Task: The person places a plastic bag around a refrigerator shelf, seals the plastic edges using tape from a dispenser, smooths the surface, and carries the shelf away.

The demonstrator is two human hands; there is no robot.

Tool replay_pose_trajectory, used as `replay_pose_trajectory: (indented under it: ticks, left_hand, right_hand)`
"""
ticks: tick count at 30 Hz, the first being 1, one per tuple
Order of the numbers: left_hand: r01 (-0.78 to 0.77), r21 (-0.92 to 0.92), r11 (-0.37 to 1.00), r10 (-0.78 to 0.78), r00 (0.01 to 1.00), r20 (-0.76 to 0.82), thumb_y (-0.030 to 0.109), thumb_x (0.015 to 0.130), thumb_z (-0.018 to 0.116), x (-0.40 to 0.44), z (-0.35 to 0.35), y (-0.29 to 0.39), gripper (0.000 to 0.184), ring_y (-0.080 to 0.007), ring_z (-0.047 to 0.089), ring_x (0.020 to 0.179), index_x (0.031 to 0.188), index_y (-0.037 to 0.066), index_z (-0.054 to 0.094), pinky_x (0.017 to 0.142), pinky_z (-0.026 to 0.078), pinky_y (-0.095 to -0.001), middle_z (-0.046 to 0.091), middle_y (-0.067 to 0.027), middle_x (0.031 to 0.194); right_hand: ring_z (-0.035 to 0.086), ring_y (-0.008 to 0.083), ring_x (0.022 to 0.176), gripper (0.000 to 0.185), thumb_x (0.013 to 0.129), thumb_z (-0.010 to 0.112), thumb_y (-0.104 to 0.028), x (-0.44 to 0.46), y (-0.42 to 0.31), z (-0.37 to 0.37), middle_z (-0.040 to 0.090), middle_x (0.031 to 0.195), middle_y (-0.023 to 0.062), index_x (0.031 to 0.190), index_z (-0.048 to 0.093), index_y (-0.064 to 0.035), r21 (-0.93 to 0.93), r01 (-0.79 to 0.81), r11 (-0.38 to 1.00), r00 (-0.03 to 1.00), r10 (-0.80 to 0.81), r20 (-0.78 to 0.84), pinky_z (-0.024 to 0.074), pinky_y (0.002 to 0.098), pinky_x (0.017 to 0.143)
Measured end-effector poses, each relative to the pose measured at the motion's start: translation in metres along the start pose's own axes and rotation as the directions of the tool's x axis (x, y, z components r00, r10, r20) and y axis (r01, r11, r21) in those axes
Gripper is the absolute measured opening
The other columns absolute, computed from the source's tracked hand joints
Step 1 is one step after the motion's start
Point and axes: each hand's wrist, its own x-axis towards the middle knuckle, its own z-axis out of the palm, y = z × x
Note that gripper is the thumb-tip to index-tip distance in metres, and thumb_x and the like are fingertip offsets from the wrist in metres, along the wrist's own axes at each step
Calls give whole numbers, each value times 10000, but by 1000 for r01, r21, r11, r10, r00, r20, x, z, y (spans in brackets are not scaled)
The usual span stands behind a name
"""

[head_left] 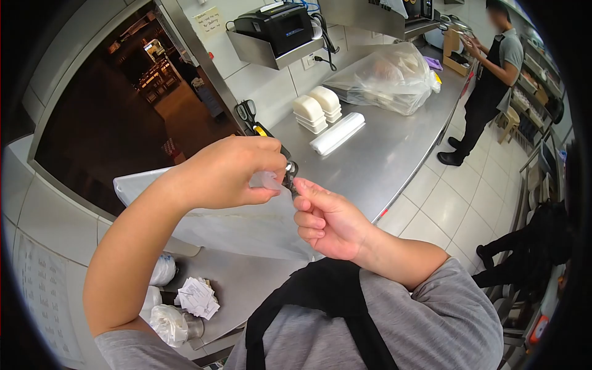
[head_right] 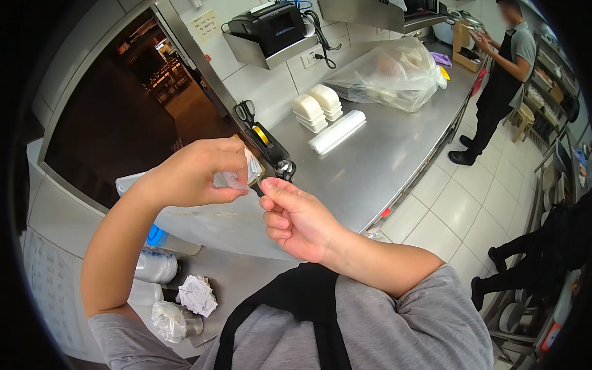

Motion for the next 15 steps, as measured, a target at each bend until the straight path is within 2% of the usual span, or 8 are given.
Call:
replay_pose_trajectory:
  ticks: [7,15]
  left_hand:
    - [-19,-21,1000,20,999,32,40,684,763,0,-3,-2,208,-266,562,769,796,53,589,656,460,-353,536,-64,797]
    - [-90,-16,996,90,996,10,24,661,769,0,-3,-3,246,-273,568,775,806,53,571,649,459,-363,540,-68,796]
  right_hand:
    - [371,42,487,159,910,644,-283,4,3,7,552,717,-43,893,543,-162,-19,-55,998,992,52,-111,252,195,407]
    - [379,40,485,198,909,645,-303,6,8,14,532,707,-51,847,533,-152,-49,-146,988,978,136,-161,244,194,392]
